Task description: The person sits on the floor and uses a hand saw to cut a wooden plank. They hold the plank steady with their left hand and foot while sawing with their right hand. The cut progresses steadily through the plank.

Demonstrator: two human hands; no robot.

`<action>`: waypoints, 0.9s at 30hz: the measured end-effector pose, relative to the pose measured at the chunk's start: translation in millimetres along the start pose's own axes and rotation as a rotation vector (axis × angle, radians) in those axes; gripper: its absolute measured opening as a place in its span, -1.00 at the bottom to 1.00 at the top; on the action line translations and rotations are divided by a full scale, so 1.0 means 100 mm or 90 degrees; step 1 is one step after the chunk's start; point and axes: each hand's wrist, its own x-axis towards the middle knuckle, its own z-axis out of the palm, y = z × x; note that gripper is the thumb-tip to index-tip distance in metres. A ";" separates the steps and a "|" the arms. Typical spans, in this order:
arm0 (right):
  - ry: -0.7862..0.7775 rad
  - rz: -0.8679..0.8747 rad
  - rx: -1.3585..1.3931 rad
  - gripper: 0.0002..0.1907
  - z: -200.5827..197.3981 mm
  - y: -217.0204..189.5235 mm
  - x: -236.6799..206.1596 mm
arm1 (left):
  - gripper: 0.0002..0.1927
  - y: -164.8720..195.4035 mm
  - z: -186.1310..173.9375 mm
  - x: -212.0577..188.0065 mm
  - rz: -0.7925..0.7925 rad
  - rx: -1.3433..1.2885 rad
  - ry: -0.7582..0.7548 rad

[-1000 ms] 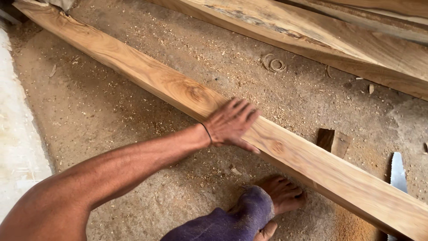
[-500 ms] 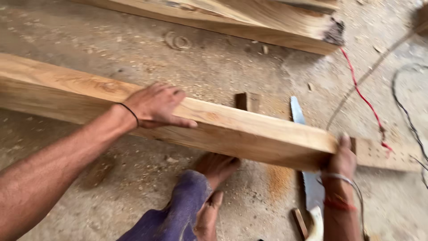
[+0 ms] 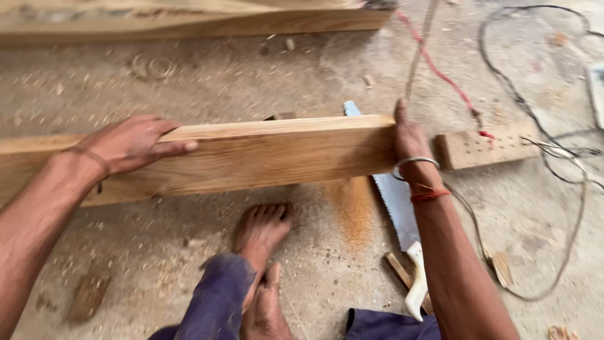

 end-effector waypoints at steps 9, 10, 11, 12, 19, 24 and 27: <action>-0.092 -0.076 0.220 -0.50 -0.26 -0.04 -0.68 | -0.27 -0.56 0.26 0.35 0.005 0.030 0.148; -0.094 -0.058 0.229 -0.51 -0.36 0.06 -0.80 | -0.30 -0.59 0.32 0.40 0.029 0.057 0.185; -0.099 -0.042 0.236 -0.51 -0.48 0.20 -0.92 | -0.33 -0.62 0.39 0.44 0.051 0.083 0.222; -0.073 -0.011 0.188 -0.53 -0.60 0.36 -1.07 | -0.37 -0.65 0.45 0.47 0.071 0.108 0.260; 0.167 0.004 -0.231 -0.45 -1.11 1.84 -2.36 | -0.30 -0.64 0.62 0.50 0.091 0.094 0.374; 0.148 0.102 -0.064 -0.39 -0.94 2.24 -2.38 | -0.23 -0.29 0.69 0.28 0.019 0.079 0.401; 0.053 0.178 -0.105 -0.35 -0.84 2.27 -2.20 | -0.18 -0.07 0.72 0.09 -0.060 0.113 0.320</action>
